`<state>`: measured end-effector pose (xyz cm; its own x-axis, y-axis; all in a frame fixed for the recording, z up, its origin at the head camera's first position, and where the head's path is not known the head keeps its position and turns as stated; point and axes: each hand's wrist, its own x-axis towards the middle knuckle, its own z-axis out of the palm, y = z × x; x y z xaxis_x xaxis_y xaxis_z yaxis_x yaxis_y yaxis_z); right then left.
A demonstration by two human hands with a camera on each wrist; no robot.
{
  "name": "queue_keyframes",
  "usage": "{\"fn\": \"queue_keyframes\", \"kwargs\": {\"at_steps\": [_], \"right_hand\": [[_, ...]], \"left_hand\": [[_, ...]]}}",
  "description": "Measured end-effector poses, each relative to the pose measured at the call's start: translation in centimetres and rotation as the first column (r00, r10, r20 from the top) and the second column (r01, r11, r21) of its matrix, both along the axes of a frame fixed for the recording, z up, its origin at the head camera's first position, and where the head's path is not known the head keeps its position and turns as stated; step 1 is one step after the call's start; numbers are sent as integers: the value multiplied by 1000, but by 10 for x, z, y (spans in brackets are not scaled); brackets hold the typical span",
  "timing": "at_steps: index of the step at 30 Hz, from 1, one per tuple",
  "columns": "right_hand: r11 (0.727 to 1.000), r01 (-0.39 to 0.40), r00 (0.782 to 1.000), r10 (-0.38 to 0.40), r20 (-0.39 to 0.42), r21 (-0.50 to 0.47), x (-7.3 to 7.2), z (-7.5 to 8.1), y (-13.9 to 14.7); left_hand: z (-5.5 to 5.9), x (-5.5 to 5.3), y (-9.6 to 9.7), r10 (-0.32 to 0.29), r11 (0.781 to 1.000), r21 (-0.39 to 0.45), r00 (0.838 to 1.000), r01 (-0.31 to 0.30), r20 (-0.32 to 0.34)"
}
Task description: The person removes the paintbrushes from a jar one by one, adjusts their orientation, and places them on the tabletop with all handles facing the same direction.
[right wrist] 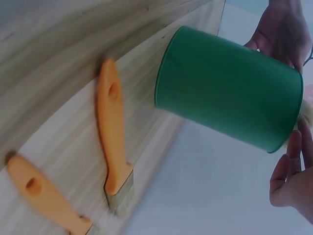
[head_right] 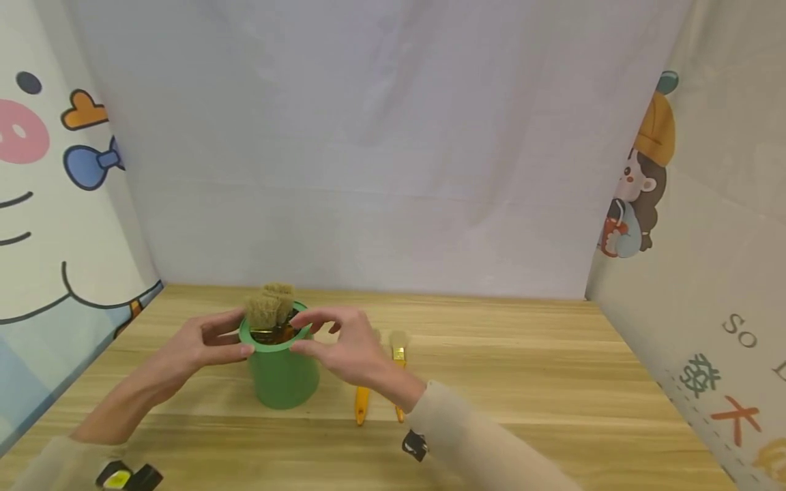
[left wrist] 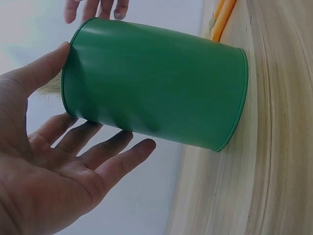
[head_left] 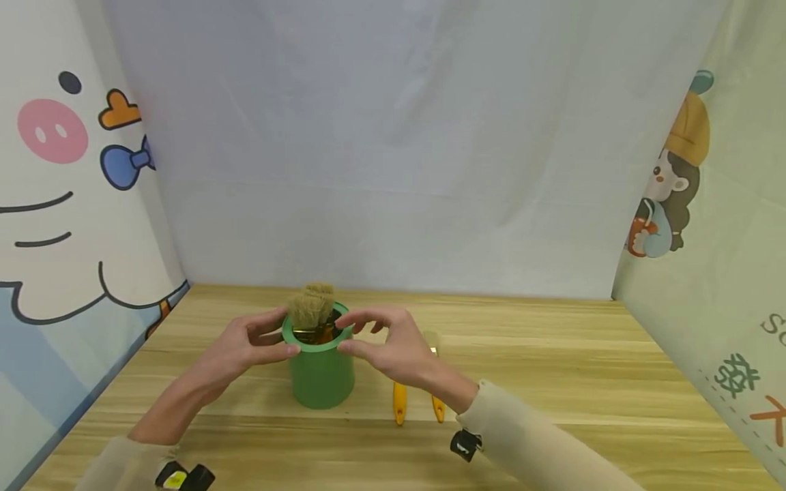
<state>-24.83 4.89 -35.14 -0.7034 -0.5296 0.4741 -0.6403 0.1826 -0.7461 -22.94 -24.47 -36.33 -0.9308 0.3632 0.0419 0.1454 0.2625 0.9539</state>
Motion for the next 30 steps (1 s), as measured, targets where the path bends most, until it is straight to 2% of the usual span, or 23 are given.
{"fn": "queue_keyframes", "kwargs": {"at_steps": [5, 12, 17, 20, 25, 30], "right_hand": [[1000, 15, 1000, -15, -18, 8, 2, 1, -14], [1000, -12, 998, 10, -56, -25, 1, 3, -28], [999, 40, 995, -40, -87, -2, 1, 2, -35], [998, 61, 995, -60, -86, 2, 2, 2, -37], [999, 48, 997, -49, -59, -21, 2, 4, -41], [998, 53, 997, -55, -49, -31, 1, 5, -46]], "left_hand": [[-2, 1, 0, 6, 1000, 26, 1000, -6, 4], [-5, 0, 1, 6, 998, 65, 1000, -6, 7], [-4, 0, 1, 9, 997, 70, 1000, -10, 14], [-4, 0, 2, 14, 997, 70, 1000, -15, 20], [-4, 0, 2, 29, 997, 67, 999, -30, 22], [-5, 0, 2, 19, 997, 80, 1000, -20, 13]]}}
